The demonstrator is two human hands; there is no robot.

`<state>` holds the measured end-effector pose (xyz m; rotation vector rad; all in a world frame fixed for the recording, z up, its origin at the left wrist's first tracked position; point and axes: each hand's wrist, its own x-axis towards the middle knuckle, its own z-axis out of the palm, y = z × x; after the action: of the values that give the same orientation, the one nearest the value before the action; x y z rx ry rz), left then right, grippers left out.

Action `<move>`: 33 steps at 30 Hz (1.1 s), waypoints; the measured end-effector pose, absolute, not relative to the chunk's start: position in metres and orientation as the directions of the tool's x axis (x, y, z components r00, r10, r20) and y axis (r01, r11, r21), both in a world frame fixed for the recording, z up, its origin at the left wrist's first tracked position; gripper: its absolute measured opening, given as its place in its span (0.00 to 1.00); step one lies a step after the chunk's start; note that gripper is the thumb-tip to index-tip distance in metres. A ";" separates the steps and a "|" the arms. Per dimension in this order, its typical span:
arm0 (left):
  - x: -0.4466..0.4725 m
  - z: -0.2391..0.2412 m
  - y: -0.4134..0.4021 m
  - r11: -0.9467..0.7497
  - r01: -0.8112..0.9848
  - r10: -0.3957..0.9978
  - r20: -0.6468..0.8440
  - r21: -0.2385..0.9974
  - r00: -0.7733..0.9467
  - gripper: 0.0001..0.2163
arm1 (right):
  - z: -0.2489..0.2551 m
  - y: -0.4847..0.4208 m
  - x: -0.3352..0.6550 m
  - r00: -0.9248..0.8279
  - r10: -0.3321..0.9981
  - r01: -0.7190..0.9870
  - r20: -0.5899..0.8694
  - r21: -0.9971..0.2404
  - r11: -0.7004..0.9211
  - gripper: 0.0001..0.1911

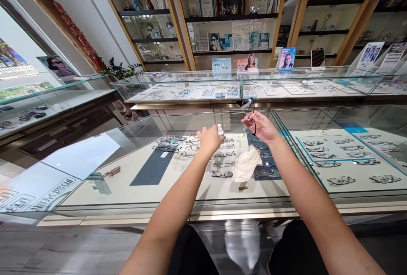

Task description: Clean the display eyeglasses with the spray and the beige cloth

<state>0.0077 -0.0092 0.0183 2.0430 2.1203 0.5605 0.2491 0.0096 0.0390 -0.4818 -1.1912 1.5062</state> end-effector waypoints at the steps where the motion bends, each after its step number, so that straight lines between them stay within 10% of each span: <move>1: 0.008 0.016 -0.007 -0.001 0.936 0.986 0.157 0.351 -0.058 0.11 | 0.038 0.009 0.248 -0.320 0.901 -0.498 0.292 -0.861 0.103 0.26; 5: 0.007 0.018 -0.001 -0.202 0.761 0.960 0.280 0.617 0.027 0.09 | 0.037 0.009 0.246 -0.321 0.902 -0.508 0.291 -0.856 0.096 0.25; 8: 0.009 0.026 -0.002 -0.334 0.178 0.941 0.316 0.926 0.121 0.20 | 0.036 0.008 0.244 -0.316 0.905 -0.503 0.285 -0.859 0.095 0.25; 15: 0.013 0.040 -0.016 -0.011 -0.494 0.904 0.219 0.870 0.366 0.28 | 0.036 0.004 0.231 -0.296 0.920 -0.511 0.256 -0.857 0.074 0.25; 24: 0.009 0.035 -0.009 -0.001 -0.360 0.879 0.172 0.933 0.444 0.41 | 0.028 0.001 0.217 -0.334 0.915 -0.449 0.224 -0.892 0.054 0.26; 33: 0.016 -0.003 0.010 -0.313 0.454 0.949 0.257 0.834 0.182 0.14 | 0.028 0.012 0.233 -0.249 0.941 -0.481 0.228 -0.873 0.084 0.25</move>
<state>0.0158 0.0099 -0.0026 1.8611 1.3162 1.0602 0.2330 0.0119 0.0276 -0.5707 -1.1170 1.4875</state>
